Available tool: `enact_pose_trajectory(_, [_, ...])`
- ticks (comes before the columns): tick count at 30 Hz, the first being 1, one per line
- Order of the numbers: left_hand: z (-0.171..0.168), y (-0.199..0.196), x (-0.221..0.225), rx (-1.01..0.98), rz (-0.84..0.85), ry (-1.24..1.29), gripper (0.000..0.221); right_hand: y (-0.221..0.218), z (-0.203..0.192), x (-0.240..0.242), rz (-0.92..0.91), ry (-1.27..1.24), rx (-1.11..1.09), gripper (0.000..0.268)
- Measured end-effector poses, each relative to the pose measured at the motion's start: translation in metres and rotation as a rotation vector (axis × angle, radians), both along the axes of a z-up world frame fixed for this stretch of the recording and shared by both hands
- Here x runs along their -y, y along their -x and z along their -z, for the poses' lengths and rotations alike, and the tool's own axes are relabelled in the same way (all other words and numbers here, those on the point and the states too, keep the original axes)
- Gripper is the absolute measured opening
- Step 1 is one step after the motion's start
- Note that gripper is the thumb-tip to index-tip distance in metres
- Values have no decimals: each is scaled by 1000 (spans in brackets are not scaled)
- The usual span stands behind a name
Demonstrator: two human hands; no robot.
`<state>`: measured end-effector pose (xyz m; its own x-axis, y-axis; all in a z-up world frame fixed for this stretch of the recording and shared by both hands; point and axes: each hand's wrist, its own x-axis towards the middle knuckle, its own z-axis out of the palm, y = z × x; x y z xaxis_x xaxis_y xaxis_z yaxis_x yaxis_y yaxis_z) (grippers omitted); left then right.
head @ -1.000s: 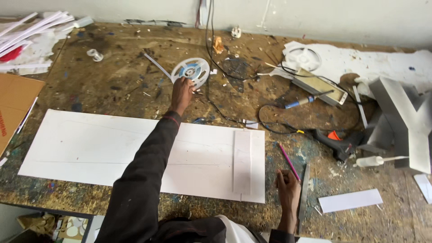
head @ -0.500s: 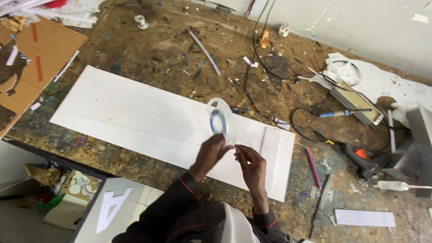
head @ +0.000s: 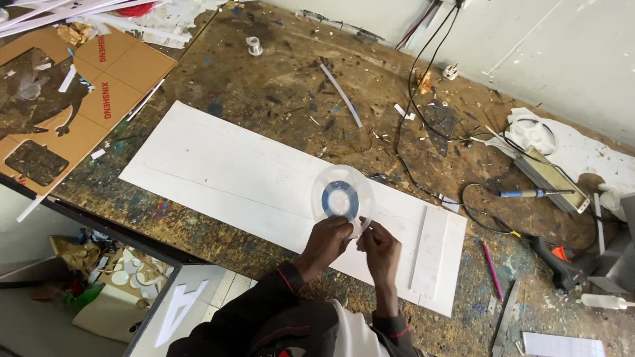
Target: The person traces a template onto a panel with a pencil, then unrolls a reel of LED strip lighting and positions the strip onto a board.
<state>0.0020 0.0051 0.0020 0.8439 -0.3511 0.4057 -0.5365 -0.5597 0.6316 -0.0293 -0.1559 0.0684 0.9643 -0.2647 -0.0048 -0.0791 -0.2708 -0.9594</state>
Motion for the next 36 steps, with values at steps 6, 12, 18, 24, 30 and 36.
enact_pose_trajectory(6, [48,-11,-40,126,190,-171,14,-5,-40,25,24,96,101,20])
enact_pose_trajectory(12, [30,-6,-76,84,329,-308,11,-38,-51,43,-320,-79,185,45])
enact_pose_trajectory(18, [31,-4,-92,-46,389,-182,9,-47,-18,38,-384,-70,82,45])
enact_pose_trajectory(24, [38,1,-98,-23,434,-255,11,-38,-42,19,-363,-69,19,50])
enact_pose_trajectory(30, [50,11,-97,-12,473,-254,19,-28,-10,44,-385,-36,-31,50])
enact_pose_trajectory(36, [14,23,-100,-138,606,-107,20,-9,-3,45,-340,-223,-145,51])
